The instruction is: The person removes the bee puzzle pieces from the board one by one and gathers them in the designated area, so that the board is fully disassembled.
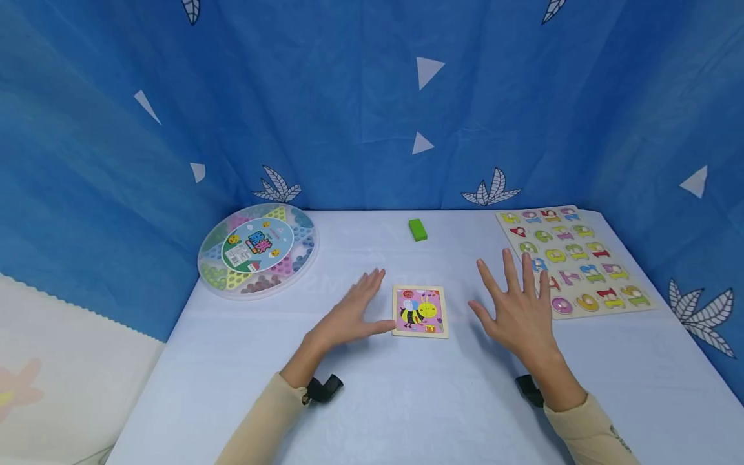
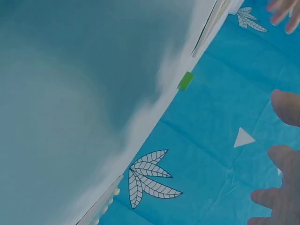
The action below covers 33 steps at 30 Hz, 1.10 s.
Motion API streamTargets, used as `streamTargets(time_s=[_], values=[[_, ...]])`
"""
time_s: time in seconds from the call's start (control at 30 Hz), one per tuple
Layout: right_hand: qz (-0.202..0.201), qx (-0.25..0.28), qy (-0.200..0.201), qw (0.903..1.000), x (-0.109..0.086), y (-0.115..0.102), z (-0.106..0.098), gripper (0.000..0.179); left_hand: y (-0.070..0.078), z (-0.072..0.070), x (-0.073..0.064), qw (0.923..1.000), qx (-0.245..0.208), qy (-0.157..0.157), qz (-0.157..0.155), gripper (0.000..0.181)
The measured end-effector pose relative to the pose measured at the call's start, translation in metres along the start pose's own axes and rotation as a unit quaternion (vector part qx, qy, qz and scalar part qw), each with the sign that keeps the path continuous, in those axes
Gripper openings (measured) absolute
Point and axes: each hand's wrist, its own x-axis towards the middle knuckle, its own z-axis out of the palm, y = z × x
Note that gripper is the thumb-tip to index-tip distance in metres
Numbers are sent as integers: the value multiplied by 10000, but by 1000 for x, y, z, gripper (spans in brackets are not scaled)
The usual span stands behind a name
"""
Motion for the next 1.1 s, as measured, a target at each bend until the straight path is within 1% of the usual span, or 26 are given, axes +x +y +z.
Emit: streamTargets(time_s=[0.03, 0.07, 0.1, 0.13, 0.17, 0.27, 0.37, 0.43, 0.53, 0.67, 0.73, 0.8, 0.87, 0.93, 1.03, 1.1], values=[[7, 0, -14, 10000, 0, 0, 0, 85, 0, 3, 1, 9989, -458, -133, 31, 98], [7, 1, -21, 10000, 0, -1, 0, 85, -1, 6, 2, 9964, -805, -268, 56, 97], [5, 0, -28, 10000, 0, -1, 0, 85, -1, 9, 3, 9937, -1049, -387, 68, 96], [3, -2, -39, 10000, 0, -2, -1, 85, -2, 12, 4, 9918, -1195, -456, 87, 95], [1, 12, -47, 10000, 1, -2, -1, 85, -3, 15, 5, 9918, -1178, -485, 86, 95], [-4, 2, -66, 10000, 2, -3, -2, 86, -6, 23, 8, 9944, -977, -407, 62, 97], [10, 8, -91, 10000, 2, -5, -2, 86, -10, 28, 12, 9973, -659, -310, -3, 98], [1, 20, -77, 10000, 2, -6, -3, 86, -13, 31, 14, 9985, -455, -314, 41, 97], [-92, 119, 37, 9999, 4, -8, -4, 86, -15, 38, 19, 9992, -20, -372, 167, 95], [-257, 407, 136, 9987, 7, -13, -6, 85, -15, 41, 20, 9985, 274, -367, 306, 91], [-331, 646, 86, 9973, 10, -17, -8, 84, -14, 40, 19, 9983, 328, -365, 310, 88], [-377, 1019, -40, 9941, 14, -22, -11, 82, -14, 40, 19, 9980, 421, -373, 297, 87], [-388, 1520, -277, 9872, 19, -26, -14, 79, -13, 40, 19, 9974, 540, -380, 281, 87], [-374, 2075, -585, 9758, 25, -31, -17, 75, -13, 41, 19, 9970, 623, -370, 274, 88], [-351, 2833, -1080, 9523, 33, -36, -16, 68, -13, 41, 19, 9966, 703, -323, 275, 88], [-406, 3214, -1328, 9367, 40, -40, -10, 63, -12, 41, 18, 9969, 698, -296, 214, 88]])
